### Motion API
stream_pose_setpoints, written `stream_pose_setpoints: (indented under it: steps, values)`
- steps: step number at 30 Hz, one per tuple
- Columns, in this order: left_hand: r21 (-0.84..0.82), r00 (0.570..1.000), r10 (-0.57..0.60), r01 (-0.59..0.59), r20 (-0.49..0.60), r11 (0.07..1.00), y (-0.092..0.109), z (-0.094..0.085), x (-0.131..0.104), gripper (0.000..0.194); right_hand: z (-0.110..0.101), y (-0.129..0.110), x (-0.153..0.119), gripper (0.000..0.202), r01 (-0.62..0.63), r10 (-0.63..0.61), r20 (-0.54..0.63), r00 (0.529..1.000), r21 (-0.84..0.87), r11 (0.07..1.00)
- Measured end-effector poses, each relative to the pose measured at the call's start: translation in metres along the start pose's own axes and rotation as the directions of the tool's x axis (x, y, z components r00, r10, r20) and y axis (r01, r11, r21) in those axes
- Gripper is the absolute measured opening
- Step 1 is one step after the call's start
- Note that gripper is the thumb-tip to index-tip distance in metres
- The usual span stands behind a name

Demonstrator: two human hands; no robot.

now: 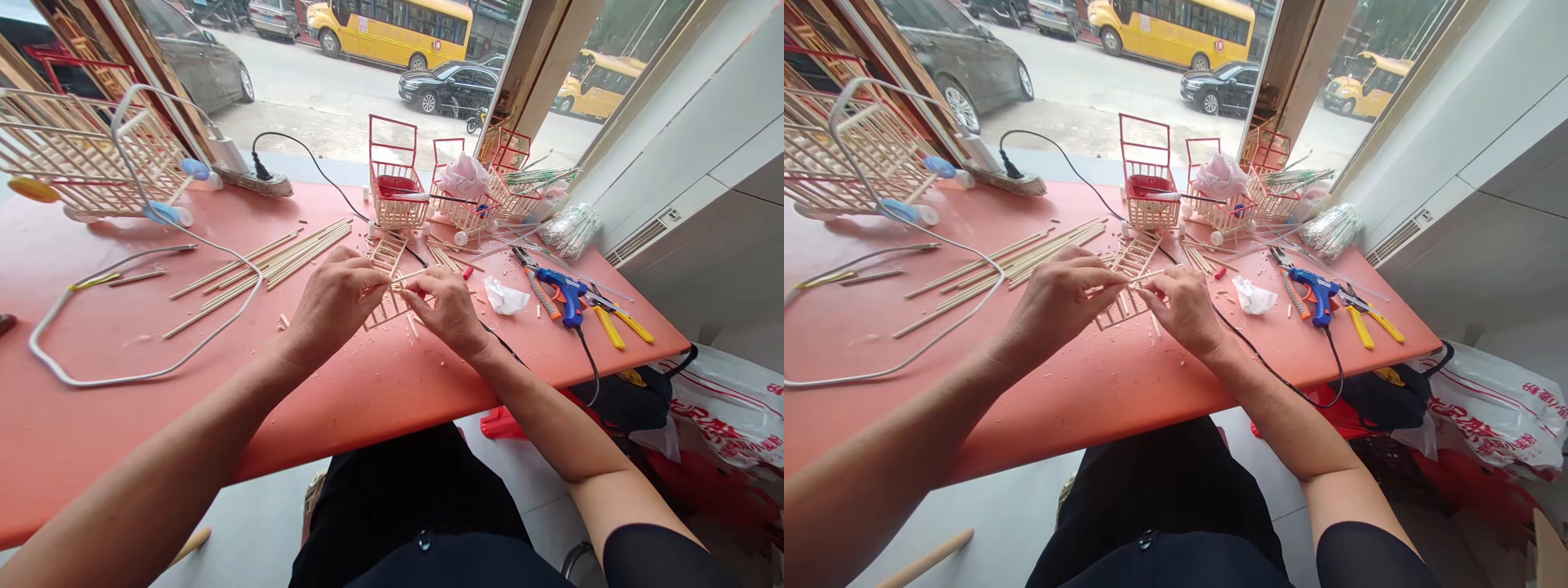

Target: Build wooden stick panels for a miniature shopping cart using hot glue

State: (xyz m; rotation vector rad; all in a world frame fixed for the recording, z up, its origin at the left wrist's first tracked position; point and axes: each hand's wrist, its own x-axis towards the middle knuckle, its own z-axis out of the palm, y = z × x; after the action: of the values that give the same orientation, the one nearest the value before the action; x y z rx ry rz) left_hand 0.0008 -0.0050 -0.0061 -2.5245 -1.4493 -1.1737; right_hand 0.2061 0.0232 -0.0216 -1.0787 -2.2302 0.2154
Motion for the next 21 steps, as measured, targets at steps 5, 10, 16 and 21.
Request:
stream_pose_setpoints:
  steps: [5, 10, 16, 21]
  values:
    - [0.015, 0.996, -0.083, 0.083, -0.034, 0.996, -0.002, -0.004, 0.002, 0.026, -0.009, 0.001, 0.001, 0.026, -0.004, 0.014, -0.116, 0.993, 0.082, 0.997]
    - [0.028, 0.98, -0.179, 0.182, -0.089, 0.983, -0.008, -0.005, 0.003, 0.024, -0.014, 0.005, 0.002, 0.039, -0.091, 0.123, -0.191, 0.974, 0.169, 0.981]
    - [-0.037, 0.954, -0.273, 0.271, -0.125, 0.962, -0.012, -0.007, 0.004, 0.02, -0.016, 0.011, 0.004, 0.054, -0.281, 0.342, -0.087, 0.936, 0.403, 0.871]
    - [-0.046, 0.948, -0.279, 0.275, -0.151, 0.96, -0.012, -0.006, 0.004, 0.02, -0.014, 0.016, 0.007, 0.066, -0.421, 0.44, 0.079, 0.894, 0.484, 0.767]
